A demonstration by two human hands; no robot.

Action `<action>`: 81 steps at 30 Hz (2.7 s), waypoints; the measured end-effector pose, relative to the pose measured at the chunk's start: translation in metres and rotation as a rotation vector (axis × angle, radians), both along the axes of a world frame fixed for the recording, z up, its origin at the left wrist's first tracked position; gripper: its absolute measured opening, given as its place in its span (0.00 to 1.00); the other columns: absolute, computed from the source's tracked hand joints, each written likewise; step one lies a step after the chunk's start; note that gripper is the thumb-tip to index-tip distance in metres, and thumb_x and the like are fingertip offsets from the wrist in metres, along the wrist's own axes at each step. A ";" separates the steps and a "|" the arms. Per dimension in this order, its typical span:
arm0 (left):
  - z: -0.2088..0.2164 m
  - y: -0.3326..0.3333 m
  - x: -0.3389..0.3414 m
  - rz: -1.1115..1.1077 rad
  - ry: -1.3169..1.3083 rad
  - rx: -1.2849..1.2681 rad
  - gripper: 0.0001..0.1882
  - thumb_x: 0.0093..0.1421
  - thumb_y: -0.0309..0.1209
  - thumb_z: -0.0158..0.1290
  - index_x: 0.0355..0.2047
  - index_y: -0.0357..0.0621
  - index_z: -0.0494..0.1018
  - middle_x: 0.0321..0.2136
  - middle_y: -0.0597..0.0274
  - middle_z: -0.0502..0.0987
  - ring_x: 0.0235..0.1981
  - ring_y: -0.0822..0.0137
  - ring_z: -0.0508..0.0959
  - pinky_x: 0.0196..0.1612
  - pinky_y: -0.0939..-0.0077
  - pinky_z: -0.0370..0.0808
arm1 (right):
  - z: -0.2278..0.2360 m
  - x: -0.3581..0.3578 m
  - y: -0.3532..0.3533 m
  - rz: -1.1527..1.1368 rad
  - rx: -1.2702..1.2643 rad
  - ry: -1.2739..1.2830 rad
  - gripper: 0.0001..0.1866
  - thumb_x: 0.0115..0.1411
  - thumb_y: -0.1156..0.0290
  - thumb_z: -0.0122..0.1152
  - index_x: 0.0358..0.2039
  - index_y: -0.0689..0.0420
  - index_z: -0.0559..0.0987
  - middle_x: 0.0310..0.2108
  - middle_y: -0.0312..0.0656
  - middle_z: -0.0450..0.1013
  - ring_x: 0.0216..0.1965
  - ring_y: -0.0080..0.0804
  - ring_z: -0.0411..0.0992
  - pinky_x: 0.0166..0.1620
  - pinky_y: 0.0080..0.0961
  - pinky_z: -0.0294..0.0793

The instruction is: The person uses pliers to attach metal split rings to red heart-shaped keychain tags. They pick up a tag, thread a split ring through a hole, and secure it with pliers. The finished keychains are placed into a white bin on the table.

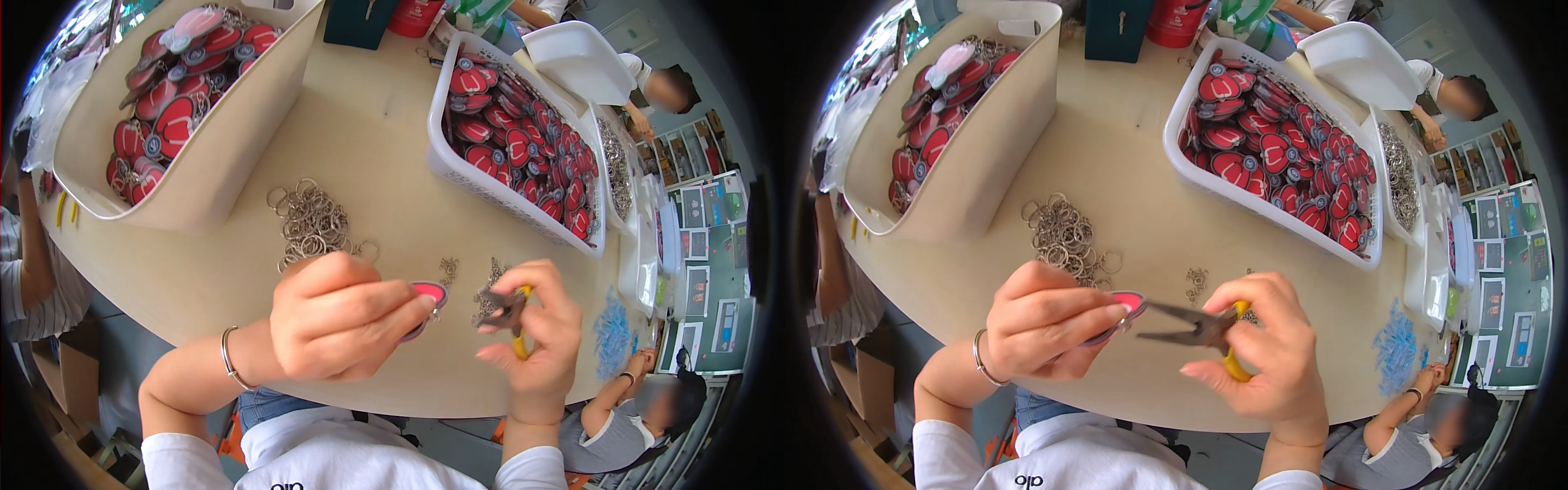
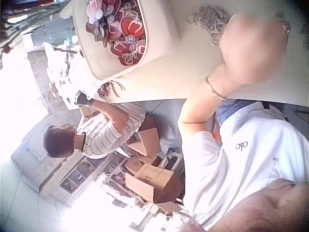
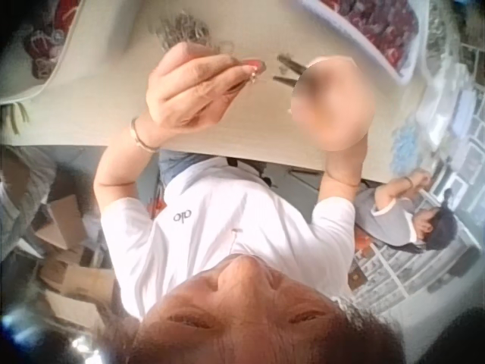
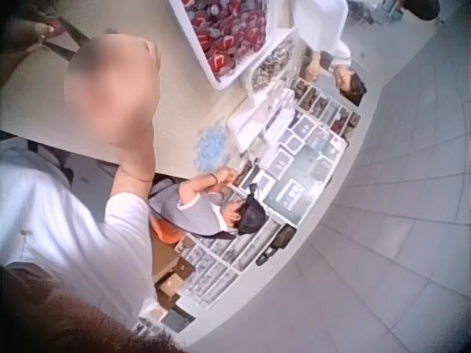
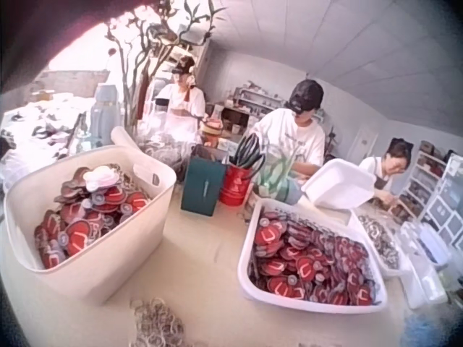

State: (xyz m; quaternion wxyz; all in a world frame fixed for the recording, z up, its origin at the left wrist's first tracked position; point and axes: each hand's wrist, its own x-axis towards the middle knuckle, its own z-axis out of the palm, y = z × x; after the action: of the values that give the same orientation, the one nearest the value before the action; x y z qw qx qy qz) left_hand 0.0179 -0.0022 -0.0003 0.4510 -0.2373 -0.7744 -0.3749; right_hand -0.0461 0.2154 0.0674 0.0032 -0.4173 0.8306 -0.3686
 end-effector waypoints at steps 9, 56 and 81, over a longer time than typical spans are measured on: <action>0.008 -0.010 0.007 0.018 0.079 -0.095 0.20 0.37 0.20 0.58 0.36 0.40 0.80 0.35 0.62 0.79 0.28 0.66 0.72 0.27 0.77 0.70 | 0.003 0.000 -0.002 0.172 0.089 0.153 0.20 0.35 0.64 0.75 0.15 0.57 0.70 0.33 0.38 0.71 0.30 0.36 0.68 0.32 0.31 0.64; 0.017 -0.012 0.015 0.151 0.111 -0.166 0.13 0.39 0.19 0.62 0.30 0.41 0.81 0.31 0.64 0.78 0.27 0.71 0.70 0.22 0.82 0.66 | -0.009 0.014 -0.012 0.154 0.026 0.337 0.20 0.40 0.67 0.73 0.13 0.57 0.66 0.27 0.42 0.70 0.19 0.32 0.63 0.18 0.25 0.61; 0.100 -0.084 -0.023 0.811 -0.409 -0.142 0.07 0.52 0.27 0.59 0.30 0.37 0.77 0.21 0.57 0.74 0.20 0.63 0.71 0.25 0.72 0.67 | -0.033 -0.132 0.077 -0.579 0.025 0.108 0.17 0.42 0.77 0.72 0.36 0.60 0.82 0.38 0.42 0.71 0.41 0.39 0.70 0.44 0.30 0.69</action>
State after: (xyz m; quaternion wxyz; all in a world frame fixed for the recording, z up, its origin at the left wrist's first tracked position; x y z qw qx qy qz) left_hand -0.0054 -0.0863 0.0998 0.3816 0.1337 -0.9017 -0.1532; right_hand -0.1782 0.2919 0.0342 -0.1412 -0.1819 0.9185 -0.3214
